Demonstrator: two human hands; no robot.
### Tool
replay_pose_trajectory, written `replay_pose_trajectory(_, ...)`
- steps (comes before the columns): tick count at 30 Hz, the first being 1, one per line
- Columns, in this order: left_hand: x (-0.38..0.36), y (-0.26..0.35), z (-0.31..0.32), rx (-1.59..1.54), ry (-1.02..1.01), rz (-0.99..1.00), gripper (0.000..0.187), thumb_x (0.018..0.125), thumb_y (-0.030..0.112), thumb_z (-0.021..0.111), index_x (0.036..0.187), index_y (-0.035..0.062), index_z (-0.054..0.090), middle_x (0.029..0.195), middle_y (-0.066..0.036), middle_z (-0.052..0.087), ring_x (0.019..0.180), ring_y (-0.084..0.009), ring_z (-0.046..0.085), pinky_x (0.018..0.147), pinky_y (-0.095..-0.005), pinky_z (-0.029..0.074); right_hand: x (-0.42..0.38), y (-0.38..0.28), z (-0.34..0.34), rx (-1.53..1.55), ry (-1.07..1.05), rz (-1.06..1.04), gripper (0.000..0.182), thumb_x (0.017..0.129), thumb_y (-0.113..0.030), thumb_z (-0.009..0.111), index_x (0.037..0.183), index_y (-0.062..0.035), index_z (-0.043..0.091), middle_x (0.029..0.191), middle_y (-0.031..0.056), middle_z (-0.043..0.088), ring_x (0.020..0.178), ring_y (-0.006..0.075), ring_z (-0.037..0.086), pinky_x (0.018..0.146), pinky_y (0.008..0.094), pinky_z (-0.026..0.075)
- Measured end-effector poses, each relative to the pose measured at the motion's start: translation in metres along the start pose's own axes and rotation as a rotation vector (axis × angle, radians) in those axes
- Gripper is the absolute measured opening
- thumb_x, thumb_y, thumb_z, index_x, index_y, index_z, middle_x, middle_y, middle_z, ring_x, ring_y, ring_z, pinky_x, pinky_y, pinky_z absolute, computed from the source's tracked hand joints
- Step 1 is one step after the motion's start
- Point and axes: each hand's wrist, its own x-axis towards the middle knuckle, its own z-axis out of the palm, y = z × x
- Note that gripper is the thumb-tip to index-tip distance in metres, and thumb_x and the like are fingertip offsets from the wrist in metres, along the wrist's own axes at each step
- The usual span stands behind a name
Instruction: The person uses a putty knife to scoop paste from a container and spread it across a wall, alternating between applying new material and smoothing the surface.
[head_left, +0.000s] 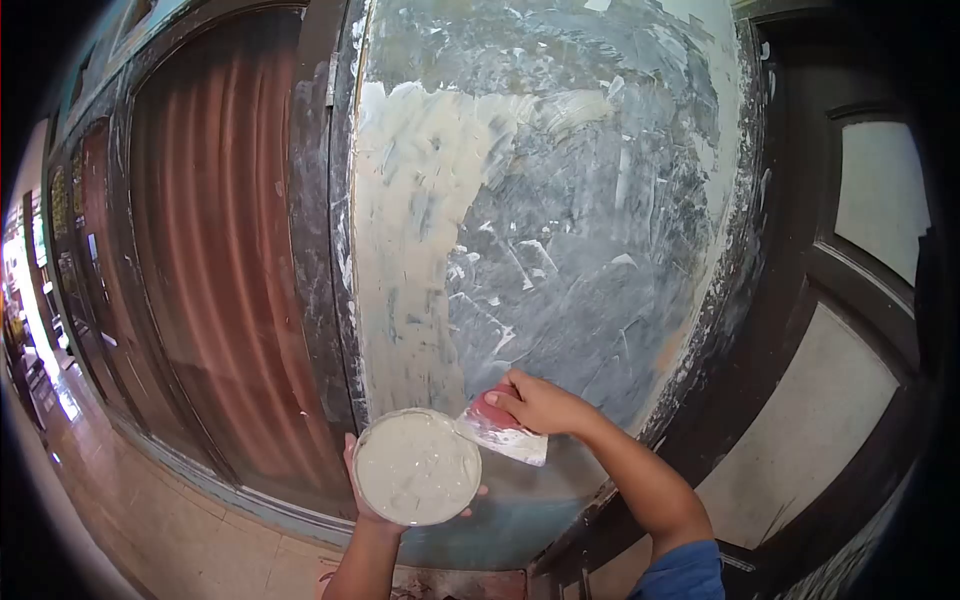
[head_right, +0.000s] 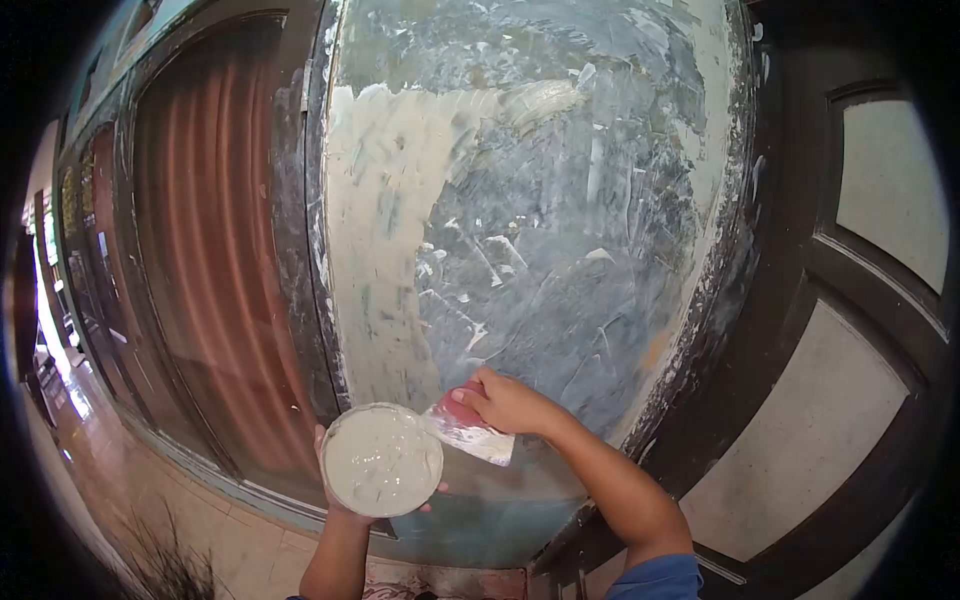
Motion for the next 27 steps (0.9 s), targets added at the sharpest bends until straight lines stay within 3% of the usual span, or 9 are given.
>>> replay_pose_trajectory(3,-0.011,0.002,-0.007,0.029,0.042,0.02,0.117,0.079,0.097,0.043,0.165,0.0197,0.028,0.162,-0.03,0.035,0.129,-0.0788,0.037,0.089,-0.09,0.042,-0.01,0.014,0.0,-0.133,0.118,-0.013,0.052,0.104,-0.044,0.065,0.119,0.0056,0.057,0.096,0.0274,0.072,0.087,0.0389,0.073,0.079,0.0443,0.055)
replay_pose_trajectory(7,-0.016,0.009,-0.009,0.165,0.065,0.061,0.117,0.08,0.097,0.04,0.164,0.0163,0.029,0.16,-0.03,0.038,0.128,-0.0771,0.04,0.09,-0.0874,0.045,-0.03,0.006,-0.013,0.038,0.126,0.049,0.039,0.105,-0.03,0.064,0.122,0.0034,0.055,0.101,0.0275,0.071,0.097,0.0426,0.07,0.084,0.0472,0.054)
replay_pose_trajectory(9,-0.014,0.011,0.0,0.239,0.114,0.092,0.117,0.081,0.097,0.038,0.163,0.0148,0.03,0.159,-0.03,0.039,0.128,-0.0757,0.042,0.09,-0.0859,0.046,-0.045,-0.008,-0.017,-0.111,0.255,-0.199,0.025,0.103,-0.02,0.063,0.118,-0.0009,0.059,0.105,0.0188,0.072,0.105,0.0389,0.067,0.087,0.0457,0.053)
replay_pose_trajectory(10,-0.013,0.011,0.005,0.342,0.156,0.113,0.117,0.082,0.097,0.036,0.162,0.013,0.031,0.157,-0.03,0.041,0.128,-0.0737,0.044,0.092,-0.0838,0.048,-0.051,-0.016,-0.019,-0.111,0.254,-0.202,0.025,0.103,-0.02,0.063,0.118,-0.0009,0.059,0.105,0.0188,0.072,0.105,0.0389,0.067,0.087,0.0457,0.053)
replay_pose_trajectory(12,-0.01,0.011,0.011,0.446,0.201,0.136,0.117,0.082,0.097,0.034,0.162,0.0113,0.031,0.156,-0.03,0.042,0.129,-0.0716,0.046,0.093,-0.0817,0.049,-0.063,-0.03,-0.021,-0.467,0.313,-0.388,0.022,0.093,-0.009,0.066,0.114,-0.007,0.065,0.109,0.0081,0.071,0.112,0.0321,0.065,0.089,0.0432,0.053)
replay_pose_trajectory(18,-0.004,0.01,0.02,0.46,0.244,0.147,0.119,0.084,0.097,0.03,0.161,0.006,0.033,0.153,-0.03,0.046,0.127,-0.0664,0.052,0.094,-0.0784,0.051,-0.084,-0.058,-0.012,-0.879,0.406,-0.822,0.037,0.083,-0.017,0.066,0.119,-0.0153,0.071,0.109,-0.0009,0.071,0.113,0.023,0.065,0.085,0.0385,0.052)
replay_pose_trajectory(20,-0.002,0.011,0.018,0.587,0.176,0.085,0.115,0.084,0.096,0.032,0.161,0.0098,0.035,0.158,-0.028,0.043,0.132,-0.0676,0.047,0.095,-0.0844,0.046,-0.084,-0.055,-0.004,-0.874,0.415,-0.858,0.035,0.083,-0.016,0.066,0.118,-0.015,0.072,0.112,-0.0015,0.071,0.113,0.0241,0.065,0.084,0.0386,0.052)
replay_pose_trajectory(24,-0.001,0.005,0.017,0.539,0.198,0.106,0.115,0.085,0.095,0.032,0.162,0.0093,0.034,0.159,-0.027,0.042,0.133,-0.0663,0.047,0.095,-0.086,0.044,-0.081,-0.052,0.003,-0.906,0.4,-0.912,0.033,0.085,-0.018,0.065,0.117,-0.0147,0.072,0.116,-0.0009,0.071,0.115,0.0262,0.065,0.086,0.0403,0.052)
replay_pose_trajectory(27,0.001,0.004,0.017,0.29,0.178,0.102,0.119,0.083,0.098,0.028,0.162,0.0097,0.033,0.156,-0.028,0.044,0.128,-0.0666,0.051,0.096,-0.0824,0.047,-0.077,-0.052,0.003,-0.92,0.389,-0.916,0.033,0.085,-0.019,0.065,0.117,-0.0151,0.072,0.117,-0.0004,0.071,0.115,0.0264,0.065,0.088,0.0412,0.052)
